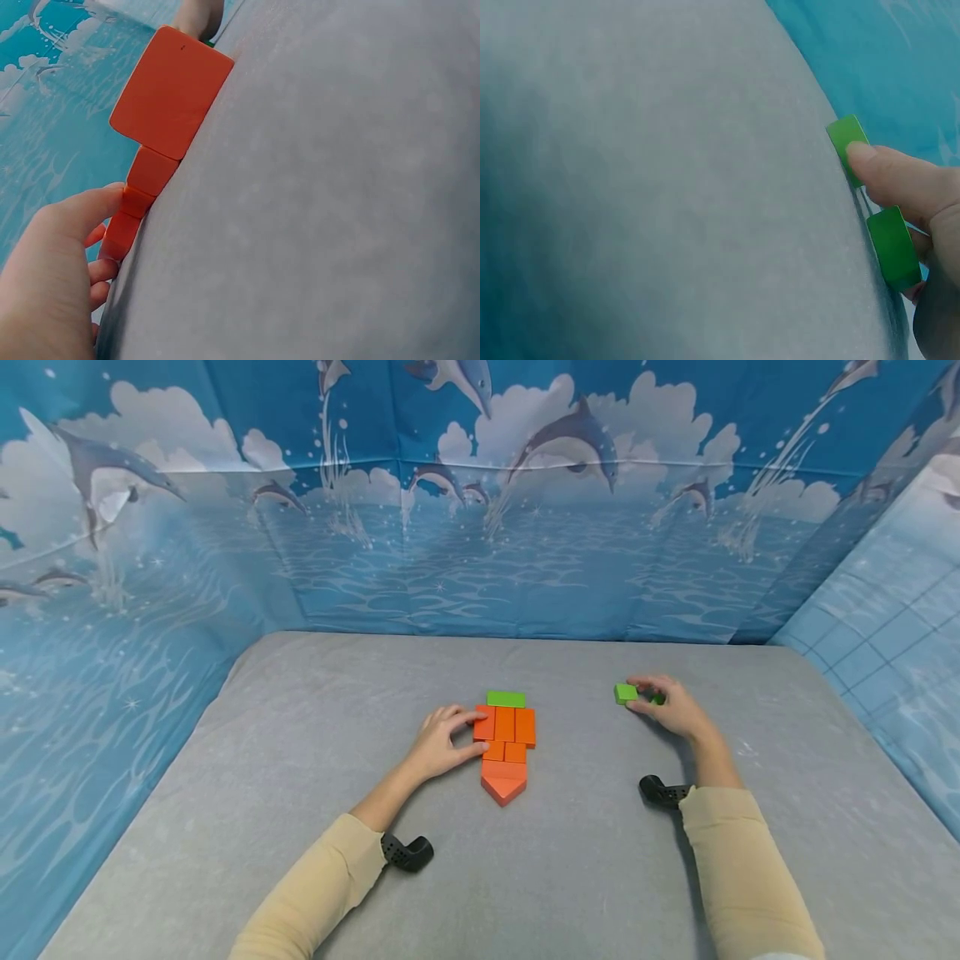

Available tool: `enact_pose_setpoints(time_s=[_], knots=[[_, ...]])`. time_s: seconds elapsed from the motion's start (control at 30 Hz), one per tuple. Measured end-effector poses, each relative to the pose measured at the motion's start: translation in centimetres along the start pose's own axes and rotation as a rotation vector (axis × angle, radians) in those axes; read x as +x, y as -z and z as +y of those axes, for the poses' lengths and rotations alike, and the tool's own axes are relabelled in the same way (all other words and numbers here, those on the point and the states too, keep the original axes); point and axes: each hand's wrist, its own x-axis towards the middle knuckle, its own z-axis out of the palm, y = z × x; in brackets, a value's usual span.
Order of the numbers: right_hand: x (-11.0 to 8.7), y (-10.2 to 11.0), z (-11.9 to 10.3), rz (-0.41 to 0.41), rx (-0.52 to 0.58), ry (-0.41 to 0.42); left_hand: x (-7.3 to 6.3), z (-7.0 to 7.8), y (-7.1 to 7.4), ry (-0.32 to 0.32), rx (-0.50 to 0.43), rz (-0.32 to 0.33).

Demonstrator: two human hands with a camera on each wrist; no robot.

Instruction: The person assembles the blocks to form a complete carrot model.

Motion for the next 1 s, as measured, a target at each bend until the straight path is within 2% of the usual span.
enact_pose_setpoints(time_s=[0.23, 0.4, 0.6, 0.7, 1.0], knots=[[0.1, -0.1, 0.3, -0.014, -0.010, -0.026, 0.0, 0.0, 0.0, 0.004, -0.004, -0.002], [0.2, -0.2, -0.3, 0.015, 0.006, -0.065, 0.0, -0.1, -0.1, 0.003, -0.002, -0.001], [1.1, -1.0, -2.7, 0.109, 0.031, -0.091, 0.0, -0.2, -0.2, 0.004, 0.007, 0.001], [1.9, -2.0, -4.2, 0.130, 0.072, -0.089, 0.0, -0.2, -0.2, 0.005, 0.006, -0.001], [4.0, -6.1, -8.1, 0.070, 0.094, -0.109, 0.1, -0.2, -0.1, 0.000, -0.003, 0.004]])
